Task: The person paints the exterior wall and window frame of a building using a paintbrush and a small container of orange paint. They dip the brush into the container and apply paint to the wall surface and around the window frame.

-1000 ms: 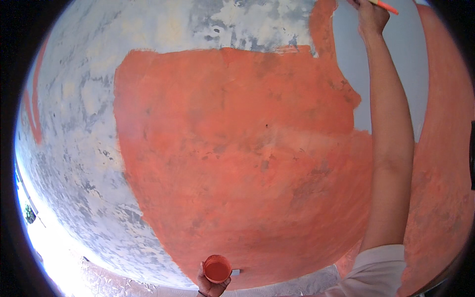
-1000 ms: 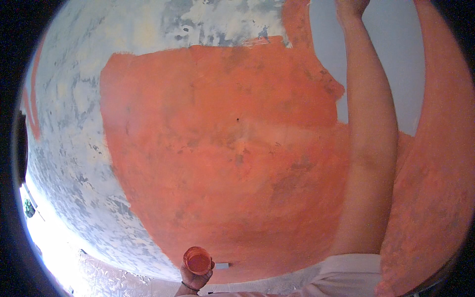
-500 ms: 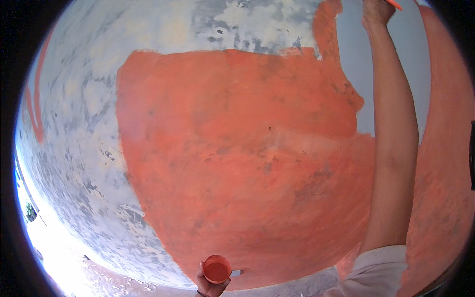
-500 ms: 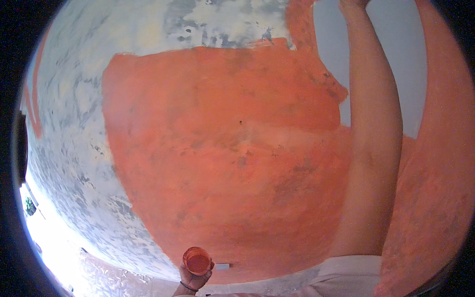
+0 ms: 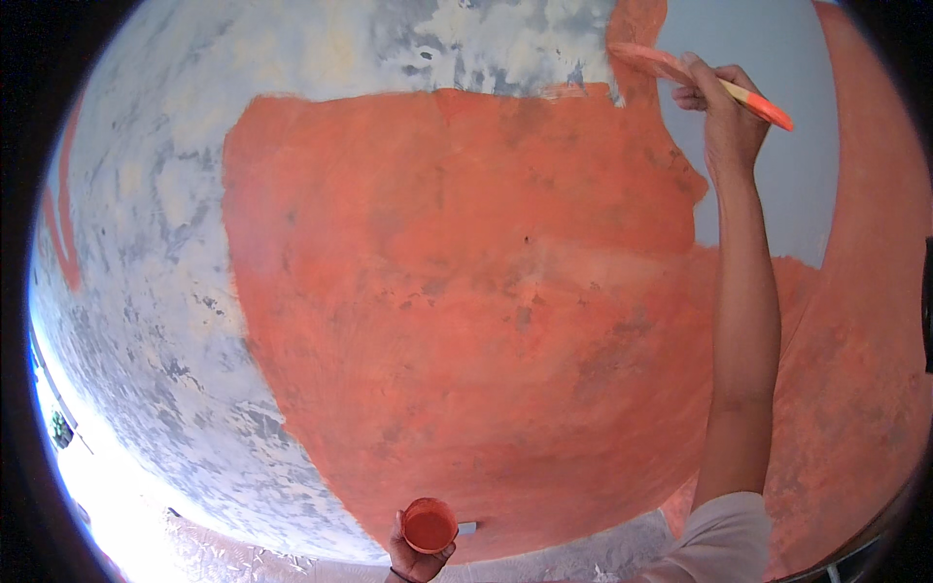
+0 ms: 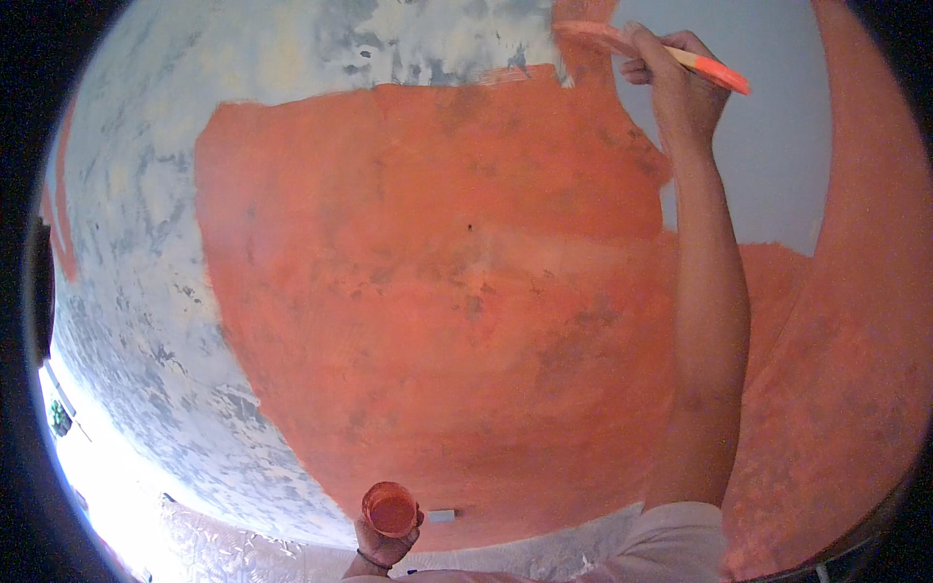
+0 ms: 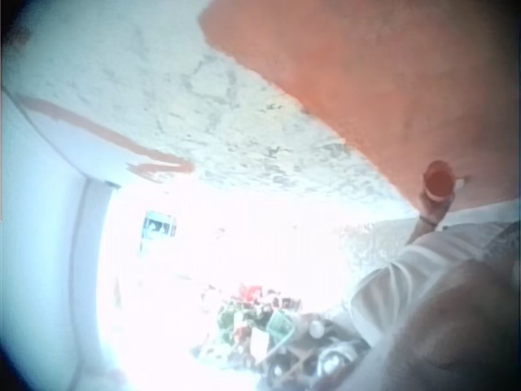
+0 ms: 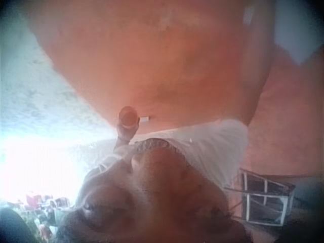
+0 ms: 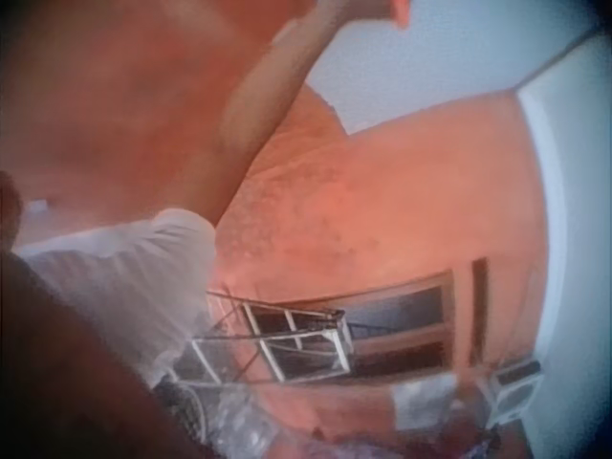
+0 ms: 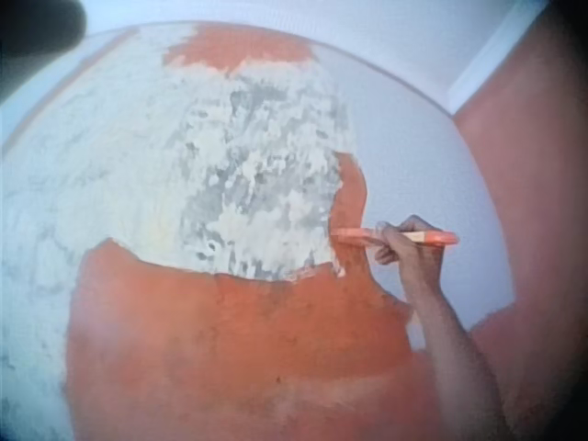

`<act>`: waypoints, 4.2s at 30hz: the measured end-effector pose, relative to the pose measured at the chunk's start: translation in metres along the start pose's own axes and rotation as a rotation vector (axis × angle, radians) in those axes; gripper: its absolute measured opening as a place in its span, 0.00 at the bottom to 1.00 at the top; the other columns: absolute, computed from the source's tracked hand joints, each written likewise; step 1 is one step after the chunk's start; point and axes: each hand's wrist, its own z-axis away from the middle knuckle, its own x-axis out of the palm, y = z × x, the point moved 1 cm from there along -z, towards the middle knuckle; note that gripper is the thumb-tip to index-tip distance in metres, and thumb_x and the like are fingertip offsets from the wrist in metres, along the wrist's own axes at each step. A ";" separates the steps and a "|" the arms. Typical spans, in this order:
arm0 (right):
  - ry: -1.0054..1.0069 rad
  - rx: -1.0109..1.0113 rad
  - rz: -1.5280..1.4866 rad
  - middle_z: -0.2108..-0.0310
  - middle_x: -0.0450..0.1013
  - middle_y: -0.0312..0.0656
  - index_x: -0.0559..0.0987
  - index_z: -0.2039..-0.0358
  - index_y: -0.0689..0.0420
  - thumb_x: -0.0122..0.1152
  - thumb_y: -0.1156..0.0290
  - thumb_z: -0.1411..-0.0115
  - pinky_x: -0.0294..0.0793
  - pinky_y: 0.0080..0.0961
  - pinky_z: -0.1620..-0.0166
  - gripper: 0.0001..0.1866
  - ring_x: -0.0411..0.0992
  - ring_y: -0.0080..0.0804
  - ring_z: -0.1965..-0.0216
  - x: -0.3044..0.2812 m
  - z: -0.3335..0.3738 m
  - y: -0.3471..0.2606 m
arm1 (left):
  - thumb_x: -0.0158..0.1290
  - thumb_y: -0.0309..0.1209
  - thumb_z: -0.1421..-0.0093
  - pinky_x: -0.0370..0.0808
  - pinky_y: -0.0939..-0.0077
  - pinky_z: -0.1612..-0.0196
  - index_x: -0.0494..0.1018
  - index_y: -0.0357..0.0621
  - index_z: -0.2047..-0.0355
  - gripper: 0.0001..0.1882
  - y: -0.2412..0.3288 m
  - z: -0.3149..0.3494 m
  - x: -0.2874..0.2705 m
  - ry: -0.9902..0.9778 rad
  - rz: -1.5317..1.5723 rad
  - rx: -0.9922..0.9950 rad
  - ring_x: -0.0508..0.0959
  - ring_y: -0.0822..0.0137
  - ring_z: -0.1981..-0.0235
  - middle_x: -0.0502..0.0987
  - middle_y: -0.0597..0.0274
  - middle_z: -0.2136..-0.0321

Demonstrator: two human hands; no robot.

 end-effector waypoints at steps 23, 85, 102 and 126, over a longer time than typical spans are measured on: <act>0.131 -0.215 -0.118 0.73 0.80 0.42 0.81 0.68 0.64 0.70 0.65 0.37 0.80 0.24 0.62 0.13 0.79 0.26 0.72 0.012 -0.020 -0.025 | 0.49 0.52 0.38 0.84 0.40 0.59 0.73 0.46 0.42 0.30 0.010 -0.010 -0.016 -0.051 0.052 0.009 0.78 0.37 0.50 0.78 0.42 0.50; 0.207 -0.314 0.972 0.75 0.81 0.35 0.85 0.68 0.55 0.71 0.62 0.39 0.76 0.27 0.70 0.10 0.79 0.28 0.75 0.105 0.069 -0.070 | 0.47 0.55 0.36 0.85 0.44 0.62 0.74 0.51 0.44 0.28 0.104 0.022 -0.024 -0.023 0.075 -0.019 0.78 0.39 0.50 0.79 0.44 0.51; -0.050 -0.191 -0.187 0.74 0.79 0.34 0.84 0.70 0.61 0.75 0.71 0.43 0.79 0.19 0.69 0.08 0.76 0.19 0.75 0.206 0.077 -0.069 | 0.49 0.54 0.36 0.84 0.43 0.58 0.74 0.49 0.44 0.28 0.123 0.019 -0.011 -0.074 0.009 -0.116 0.77 0.37 0.49 0.78 0.40 0.49; -0.531 -0.009 0.229 0.57 0.79 0.40 0.80 0.52 0.57 0.59 0.66 0.33 0.80 0.31 0.57 0.13 0.78 0.38 0.59 0.027 0.384 -0.073 | 0.47 0.56 0.35 0.84 0.44 0.58 0.72 0.44 0.42 0.32 0.101 0.042 -0.028 0.019 0.049 -0.196 0.75 0.40 0.47 0.75 0.40 0.46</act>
